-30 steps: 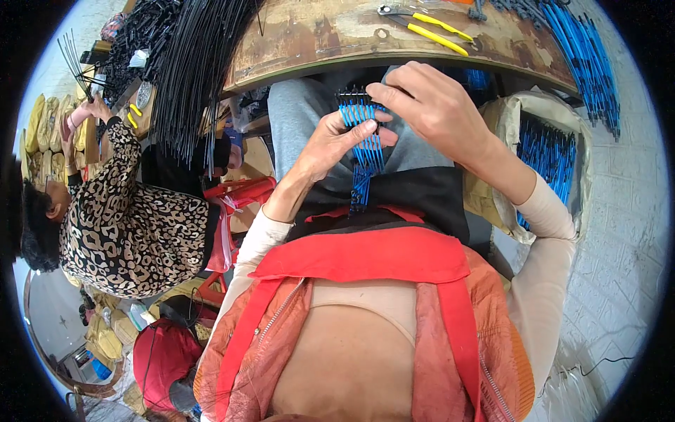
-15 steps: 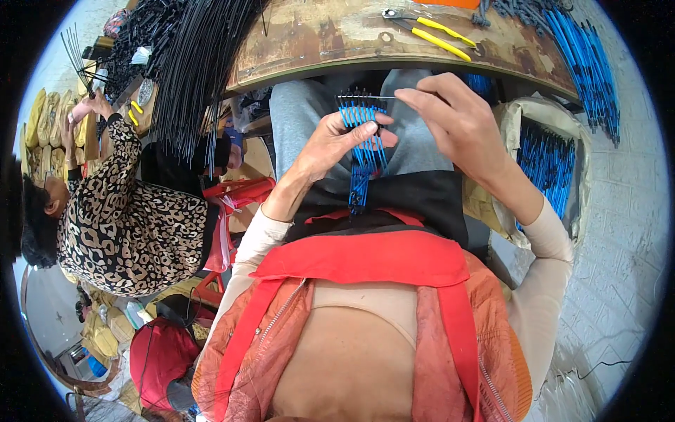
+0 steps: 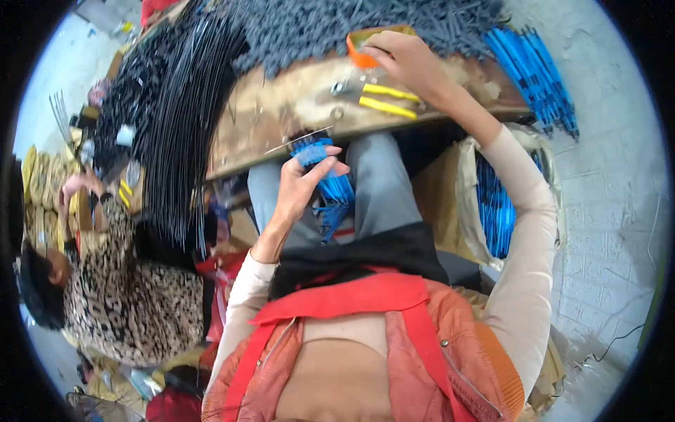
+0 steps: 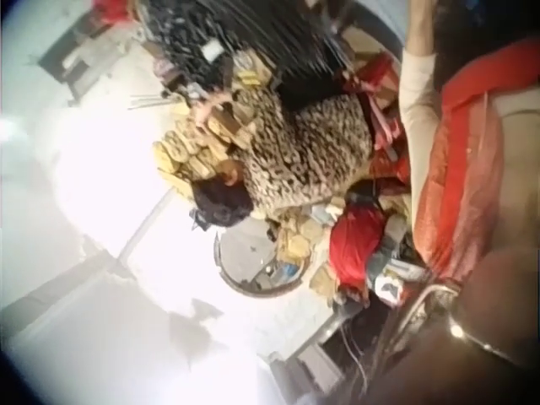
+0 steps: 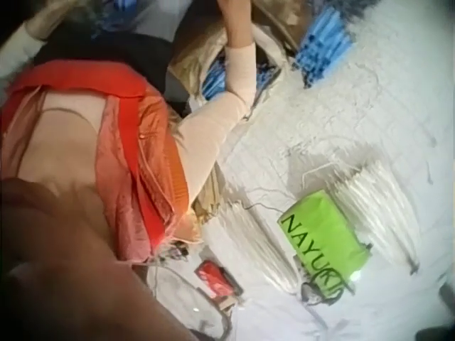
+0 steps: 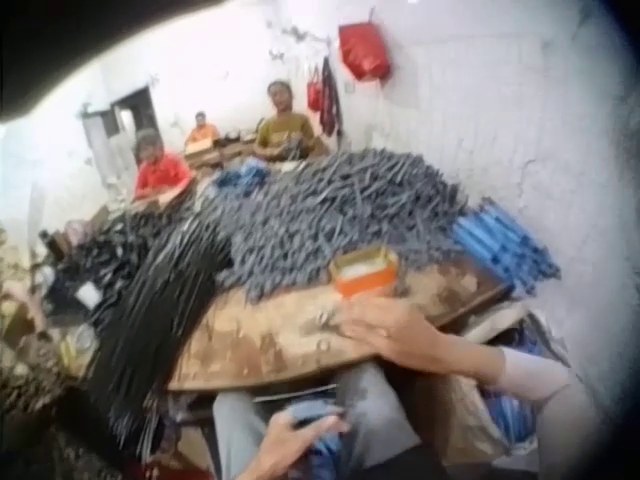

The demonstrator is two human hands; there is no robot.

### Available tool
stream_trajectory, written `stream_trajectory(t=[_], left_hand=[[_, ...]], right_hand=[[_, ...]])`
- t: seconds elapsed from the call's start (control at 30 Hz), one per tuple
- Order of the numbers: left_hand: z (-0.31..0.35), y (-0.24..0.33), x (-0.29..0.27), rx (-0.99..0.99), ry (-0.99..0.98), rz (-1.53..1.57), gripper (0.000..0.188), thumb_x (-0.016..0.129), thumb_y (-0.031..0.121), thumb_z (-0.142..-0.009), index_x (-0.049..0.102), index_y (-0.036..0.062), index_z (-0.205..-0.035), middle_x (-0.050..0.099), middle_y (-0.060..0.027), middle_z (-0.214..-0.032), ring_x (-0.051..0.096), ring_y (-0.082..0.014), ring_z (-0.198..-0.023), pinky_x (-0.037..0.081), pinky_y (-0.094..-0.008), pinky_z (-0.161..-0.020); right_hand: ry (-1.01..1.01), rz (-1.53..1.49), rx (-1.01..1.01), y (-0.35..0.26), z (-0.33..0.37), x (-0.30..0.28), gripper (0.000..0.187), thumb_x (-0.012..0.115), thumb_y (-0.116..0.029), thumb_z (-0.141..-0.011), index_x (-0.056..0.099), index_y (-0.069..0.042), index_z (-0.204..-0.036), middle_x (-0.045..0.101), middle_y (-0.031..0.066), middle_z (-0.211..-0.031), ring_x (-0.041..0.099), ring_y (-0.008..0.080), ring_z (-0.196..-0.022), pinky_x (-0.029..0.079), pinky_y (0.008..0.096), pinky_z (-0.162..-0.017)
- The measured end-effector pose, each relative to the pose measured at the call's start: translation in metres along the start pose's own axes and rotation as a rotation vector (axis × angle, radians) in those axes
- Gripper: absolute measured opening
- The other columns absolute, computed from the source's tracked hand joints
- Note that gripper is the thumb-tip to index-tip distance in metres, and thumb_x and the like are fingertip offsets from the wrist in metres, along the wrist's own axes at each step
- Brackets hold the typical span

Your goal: Arranging blue plastic components into a specialized jig and using a pliers-like tool to perform manual assembly.

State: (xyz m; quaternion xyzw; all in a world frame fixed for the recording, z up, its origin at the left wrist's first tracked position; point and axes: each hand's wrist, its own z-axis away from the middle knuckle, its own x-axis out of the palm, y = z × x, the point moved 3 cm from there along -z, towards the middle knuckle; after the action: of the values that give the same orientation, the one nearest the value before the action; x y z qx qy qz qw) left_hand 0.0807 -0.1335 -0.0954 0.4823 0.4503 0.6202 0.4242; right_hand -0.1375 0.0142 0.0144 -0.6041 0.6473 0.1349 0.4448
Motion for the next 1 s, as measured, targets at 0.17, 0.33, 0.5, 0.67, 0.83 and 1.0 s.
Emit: stream_trajectory(t=[0.17,0.33,0.5,0.67,0.83,1.0], left_hand=[[-0.020,0.011,0.010,0.163,-0.022,0.057,0.032,0.056,0.000,-0.095,0.056,-0.0047,-0.127,0.068,-0.0180,-0.112,0.065,-0.0241,-0.108,0.051,-0.0336,-0.095],[-0.019,0.028,0.008,0.218,-0.166,-0.137,0.028,0.059,0.005,-0.096,0.061,-0.0011,-0.123,0.069,-0.0120,-0.113,0.064,-0.0149,-0.101,0.051,-0.0287,-0.088],[-0.023,0.033,0.005,0.087,-0.051,-0.018,0.027,0.060,0.007,-0.096,0.061,-0.0016,-0.121,0.071,-0.0145,-0.105,0.066,-0.0163,-0.098,0.051,-0.0300,-0.089],[-0.011,0.046,0.010,0.177,-0.114,-0.290,0.026,0.060,0.005,-0.095,0.061,-0.0042,-0.119,0.071,-0.0154,-0.106,0.067,-0.0204,-0.103,0.051,-0.0331,-0.092],[-0.008,0.044,0.000,0.337,-0.084,-0.303,0.022,0.063,0.007,-0.093,0.069,0.0017,-0.113,0.071,-0.0017,-0.104,0.062,-0.0094,-0.094,0.049,-0.0271,-0.087],[-0.005,0.048,0.000,0.427,-0.110,-0.344,0.020,0.063,0.008,-0.094,0.070,0.0014,-0.111,0.071,-0.0021,-0.104,0.062,-0.0092,-0.096,0.049,-0.0268,-0.088]], right_hand=[[-0.363,0.308,0.230,0.113,-0.028,0.017,0.019,0.065,-0.014,-0.082,0.070,0.000,-0.093,0.068,0.0199,-0.088,0.066,0.0363,-0.082,0.052,0.0384,-0.074],[-0.549,0.232,0.288,0.139,-0.046,0.026,0.019,0.063,-0.010,-0.076,0.072,0.000,-0.090,0.068,0.0213,-0.084,0.067,0.0366,-0.080,0.053,0.0398,-0.074],[-0.498,0.201,0.233,0.137,-0.050,0.021,0.020,0.064,-0.010,-0.075,0.073,0.001,-0.088,0.069,0.0210,-0.083,0.068,0.0347,-0.075,0.053,0.0394,-0.074],[-0.335,0.225,0.184,0.118,-0.045,0.006,0.020,0.067,-0.013,-0.075,0.073,-0.001,-0.088,0.069,0.0185,-0.085,0.067,0.0335,-0.079,0.053,0.0383,-0.072],[-0.137,0.018,-0.066,0.012,-0.040,-0.003,0.017,0.064,-0.013,-0.086,0.070,-0.001,-0.095,0.066,0.0151,-0.087,0.063,0.0314,-0.080,0.050,0.0368,-0.074],[-0.222,0.031,-0.171,-0.067,-0.016,-0.004,0.017,0.061,-0.017,-0.089,0.069,-0.002,-0.095,0.063,0.0149,-0.084,0.062,0.0335,-0.081,0.049,0.0402,-0.073]])
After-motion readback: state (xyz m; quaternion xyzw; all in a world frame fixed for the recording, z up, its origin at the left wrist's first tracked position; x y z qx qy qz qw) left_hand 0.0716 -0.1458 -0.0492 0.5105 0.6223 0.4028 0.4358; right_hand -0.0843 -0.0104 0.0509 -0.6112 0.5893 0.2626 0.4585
